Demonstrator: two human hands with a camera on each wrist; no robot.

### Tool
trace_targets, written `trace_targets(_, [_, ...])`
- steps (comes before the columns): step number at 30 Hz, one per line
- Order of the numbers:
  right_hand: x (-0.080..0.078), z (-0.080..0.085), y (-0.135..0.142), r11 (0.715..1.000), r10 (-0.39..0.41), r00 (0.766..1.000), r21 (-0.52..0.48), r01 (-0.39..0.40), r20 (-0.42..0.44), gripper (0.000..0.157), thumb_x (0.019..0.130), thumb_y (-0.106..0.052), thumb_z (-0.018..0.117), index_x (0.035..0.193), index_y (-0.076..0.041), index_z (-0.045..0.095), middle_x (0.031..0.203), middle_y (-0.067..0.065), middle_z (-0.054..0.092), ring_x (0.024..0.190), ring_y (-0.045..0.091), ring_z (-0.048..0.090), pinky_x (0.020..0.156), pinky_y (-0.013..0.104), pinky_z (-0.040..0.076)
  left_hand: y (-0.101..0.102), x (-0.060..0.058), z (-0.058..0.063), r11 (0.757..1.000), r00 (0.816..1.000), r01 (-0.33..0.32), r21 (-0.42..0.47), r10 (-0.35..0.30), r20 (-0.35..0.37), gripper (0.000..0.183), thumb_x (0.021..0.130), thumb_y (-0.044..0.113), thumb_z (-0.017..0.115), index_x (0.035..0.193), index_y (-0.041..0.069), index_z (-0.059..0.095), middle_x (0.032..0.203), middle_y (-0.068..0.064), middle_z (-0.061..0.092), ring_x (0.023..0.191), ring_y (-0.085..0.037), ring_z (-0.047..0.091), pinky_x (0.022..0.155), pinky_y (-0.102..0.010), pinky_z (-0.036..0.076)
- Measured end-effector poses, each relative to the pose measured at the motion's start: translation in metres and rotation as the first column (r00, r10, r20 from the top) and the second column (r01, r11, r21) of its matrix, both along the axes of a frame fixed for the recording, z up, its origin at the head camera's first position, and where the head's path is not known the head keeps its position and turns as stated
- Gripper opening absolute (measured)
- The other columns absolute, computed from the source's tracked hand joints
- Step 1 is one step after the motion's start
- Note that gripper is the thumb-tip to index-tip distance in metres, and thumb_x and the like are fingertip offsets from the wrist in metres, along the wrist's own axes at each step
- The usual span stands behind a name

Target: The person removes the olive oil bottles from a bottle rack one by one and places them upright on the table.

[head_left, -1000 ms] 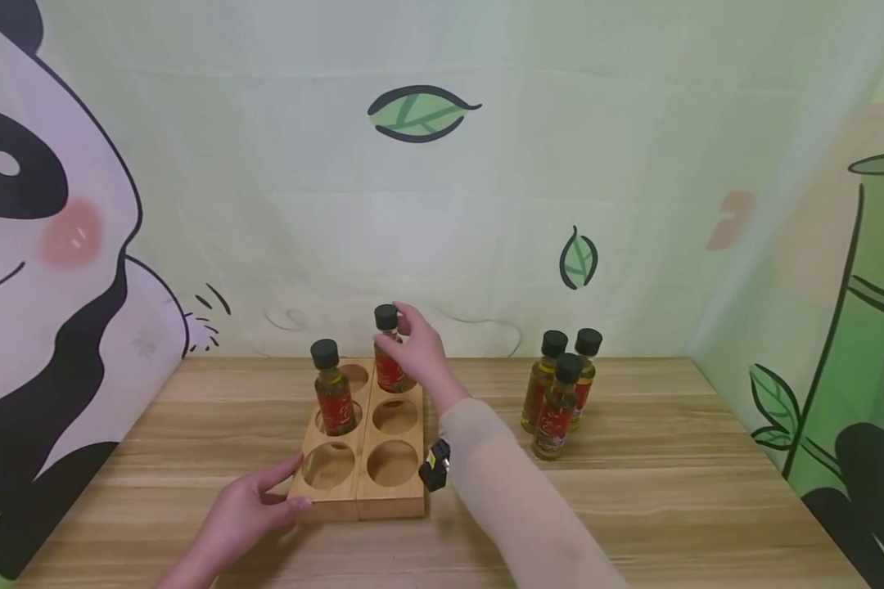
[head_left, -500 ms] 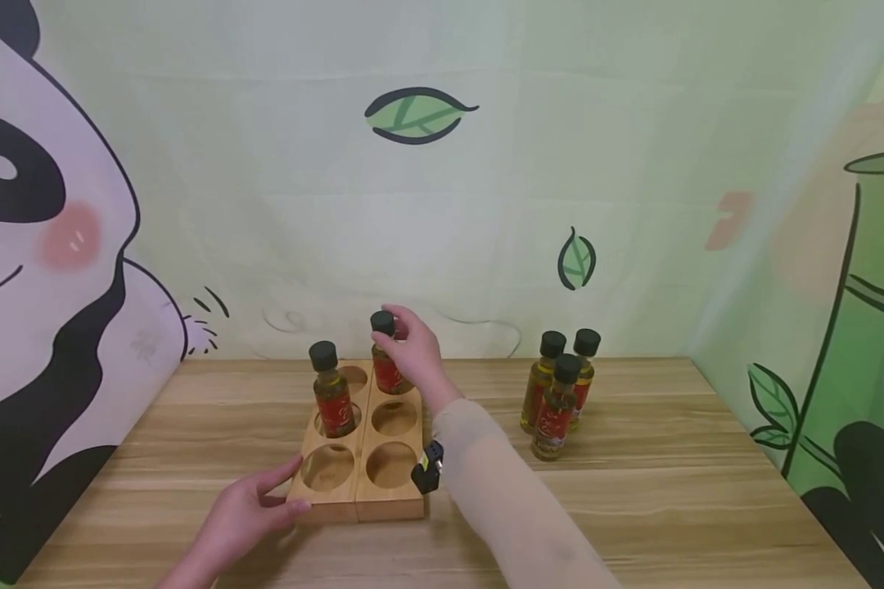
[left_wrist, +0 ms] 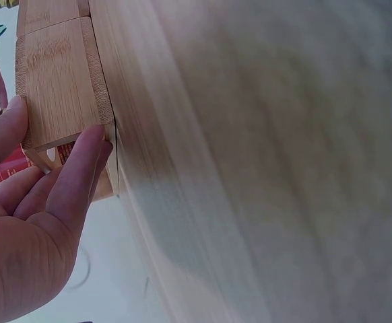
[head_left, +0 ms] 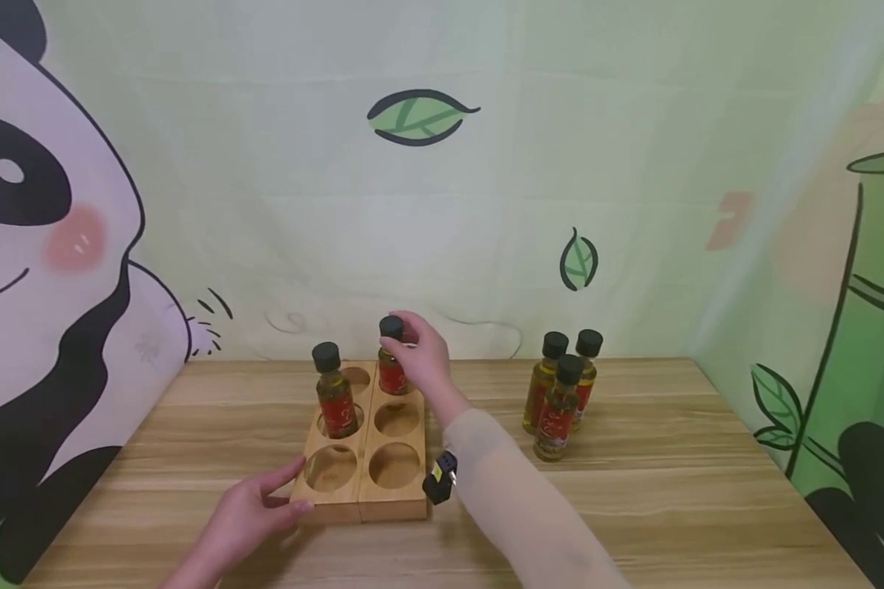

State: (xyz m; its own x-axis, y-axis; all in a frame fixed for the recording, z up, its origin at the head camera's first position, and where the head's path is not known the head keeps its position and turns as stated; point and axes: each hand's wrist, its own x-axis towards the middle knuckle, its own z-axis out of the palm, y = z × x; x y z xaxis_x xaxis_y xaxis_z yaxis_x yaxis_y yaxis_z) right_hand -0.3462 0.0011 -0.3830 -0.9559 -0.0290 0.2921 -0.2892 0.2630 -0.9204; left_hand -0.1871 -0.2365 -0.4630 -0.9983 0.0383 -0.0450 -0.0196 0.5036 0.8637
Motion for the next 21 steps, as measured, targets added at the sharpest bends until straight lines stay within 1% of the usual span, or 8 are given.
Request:
trace_targets(5, [0.000,-0.001,0.003,1.000,-0.007,0.999,-0.016,0.006,-0.048,0.037,0.089,-0.013,0.076,0.126,-0.013,0.066,0.115,0.007,0.070,0.103,0.022,0.065,0.091,0.035,0.054,0.001,0.001,-0.001,1.000,1.000,0.003,0.003,-0.003,-0.005,0.069,0.081,0.020,0.084,0.140,0.003,0.054,0.144,-0.024,0.047,0.095,-0.026,0.070,0.069,-0.030,0.060])
trace_targets(7, [0.002,0.001,0.005,1.000,-0.002,0.998,-0.027,0.000,-0.068,0.037,0.090,-0.013,0.075,0.125,-0.013,0.066,0.115,0.007,0.070,0.103,0.021,0.065,0.092,0.034,0.053,0.002,0.001,-0.001,1.000,1.000,0.008,-0.009,-0.008,-0.011,0.069,0.081,0.020,0.084,0.140,0.002,0.054,0.144,-0.026,0.047,0.095,-0.027,0.070,0.069,-0.031,0.060])
trace_targets(9, [0.003,0.004,0.007,0.999,0.000,0.996,-0.040,-0.003,-0.087,0.036,0.090,-0.012,0.075,0.125,-0.013,0.066,0.115,0.007,0.070,0.103,0.022,0.065,0.091,0.034,0.054,0.002,0.001,0.000,1.000,1.000,-0.001,-0.008,0.001,-0.002,0.069,0.081,0.020,0.084,0.140,0.003,0.054,0.144,-0.025,0.047,0.096,-0.027,0.070,0.069,-0.031,0.060])
trace_targets(16, [0.009,0.012,0.015,0.997,0.011,0.993,-0.069,-0.019,-0.116,0.038,0.089,-0.009,0.075,0.125,-0.012,0.066,0.119,0.008,0.068,0.104,0.022,0.064,0.092,0.032,0.054,0.001,0.001,0.000,1.000,1.000,-0.005,-0.013,0.005,0.002,0.069,0.081,0.020,0.084,0.140,0.003,0.055,0.144,-0.024,0.048,0.097,-0.028,0.070,0.070,-0.031,0.060])
trace_targets(21, [0.012,0.018,0.023,0.996,0.026,0.987,-0.082,-0.039,-0.160,0.039,0.088,-0.008,0.075,0.126,-0.009,0.065,0.118,0.009,0.068,0.104,0.023,0.064,0.092,0.035,0.054,0.001,0.001,0.001,1.000,1.000,-0.006,-0.009,0.006,0.003,0.069,0.080,0.019,0.084,0.141,0.003,0.054,0.144,-0.025,0.047,0.096,-0.026,0.070,0.069,-0.030,0.060])
